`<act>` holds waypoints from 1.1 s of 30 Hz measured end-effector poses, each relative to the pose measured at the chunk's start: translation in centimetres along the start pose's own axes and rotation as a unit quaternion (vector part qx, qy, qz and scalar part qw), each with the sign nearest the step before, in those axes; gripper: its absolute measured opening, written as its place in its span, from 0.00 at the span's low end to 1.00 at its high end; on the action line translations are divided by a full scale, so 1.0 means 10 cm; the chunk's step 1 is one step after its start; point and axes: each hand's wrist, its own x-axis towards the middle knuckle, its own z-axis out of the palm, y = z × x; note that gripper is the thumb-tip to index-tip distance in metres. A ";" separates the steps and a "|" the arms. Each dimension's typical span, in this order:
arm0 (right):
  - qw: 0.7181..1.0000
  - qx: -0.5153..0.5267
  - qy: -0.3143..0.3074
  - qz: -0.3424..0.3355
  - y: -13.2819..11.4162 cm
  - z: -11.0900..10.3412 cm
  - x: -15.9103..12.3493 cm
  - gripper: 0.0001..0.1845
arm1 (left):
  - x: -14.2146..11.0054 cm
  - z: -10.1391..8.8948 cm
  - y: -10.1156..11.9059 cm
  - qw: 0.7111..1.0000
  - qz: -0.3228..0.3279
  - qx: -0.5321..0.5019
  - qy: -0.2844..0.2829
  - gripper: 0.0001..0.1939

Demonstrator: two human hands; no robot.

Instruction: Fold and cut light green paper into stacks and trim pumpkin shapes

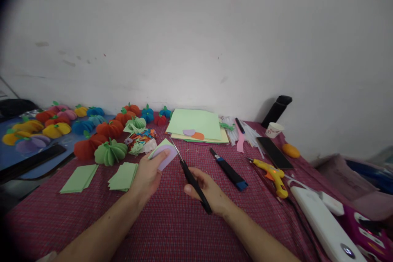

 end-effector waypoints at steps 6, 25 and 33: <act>1.000 -0.009 0.000 -0.005 -0.02 -0.01 0.02 0.17 | 0.01 -0.02 -0.01 1.000 0.004 0.008 -0.003 0.13; 0.999 -0.030 -0.003 0.026 0.07 -0.09 -0.01 0.25 | 0.00 -0.02 0.03 1.000 -0.006 0.009 -0.012 0.13; 0.999 -0.042 -0.015 0.021 0.05 -0.11 0.00 0.22 | 0.01 -0.03 0.03 1.000 -0.007 0.010 -0.011 0.15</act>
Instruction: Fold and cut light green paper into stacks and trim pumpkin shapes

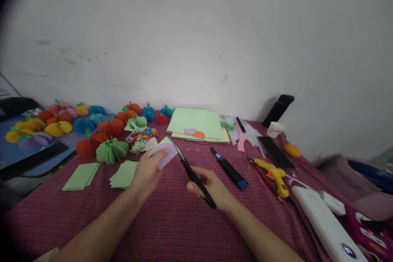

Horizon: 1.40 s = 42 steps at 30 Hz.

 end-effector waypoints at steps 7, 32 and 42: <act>1.000 -0.020 0.007 0.013 -0.08 0.00 -0.01 0.21 | 0.00 -0.01 0.02 1.000 -0.002 0.001 -0.009 0.13; 0.999 -0.029 -0.007 0.025 -0.02 -0.13 -0.18 0.20 | -0.05 0.04 -0.04 0.997 -0.062 -0.025 -0.048 0.14; 0.999 -0.024 -0.009 0.046 0.01 -0.20 -0.25 0.25 | -0.06 0.04 -0.06 0.994 -0.088 -0.011 -0.064 0.11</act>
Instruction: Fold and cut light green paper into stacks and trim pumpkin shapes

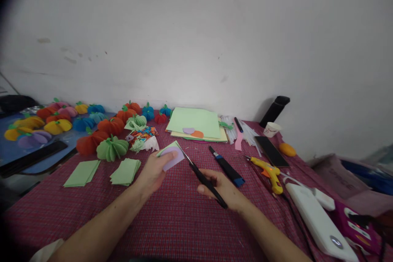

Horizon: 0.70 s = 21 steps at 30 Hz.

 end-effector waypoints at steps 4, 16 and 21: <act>1.000 0.006 0.002 -0.002 0.02 0.01 -0.01 0.24 | 0.00 0.01 -0.01 1.000 0.001 0.001 -0.001 0.12; 1.000 0.015 -0.001 -0.013 0.07 0.02 0.01 0.25 | -0.02 0.04 -0.02 1.000 -0.003 0.016 0.009 0.11; 0.999 0.027 -0.007 -0.022 0.08 0.03 0.02 0.24 | -0.03 0.06 -0.02 1.000 -0.008 0.009 0.009 0.09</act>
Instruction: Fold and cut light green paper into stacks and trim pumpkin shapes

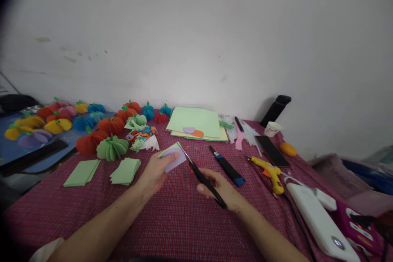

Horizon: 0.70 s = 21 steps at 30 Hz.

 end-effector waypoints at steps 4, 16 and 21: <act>1.000 0.003 0.000 -0.002 0.00 0.01 0.01 0.24 | 0.00 0.00 -0.01 1.000 -0.005 0.006 0.006 0.09; 1.000 -0.008 0.014 0.009 0.04 0.02 0.03 0.24 | 0.03 -0.02 -0.05 1.000 -0.002 -0.003 -0.003 0.09; 0.999 -0.030 0.017 0.010 -0.01 0.01 0.03 0.23 | 0.03 -0.02 -0.04 1.000 -0.004 -0.003 0.001 0.09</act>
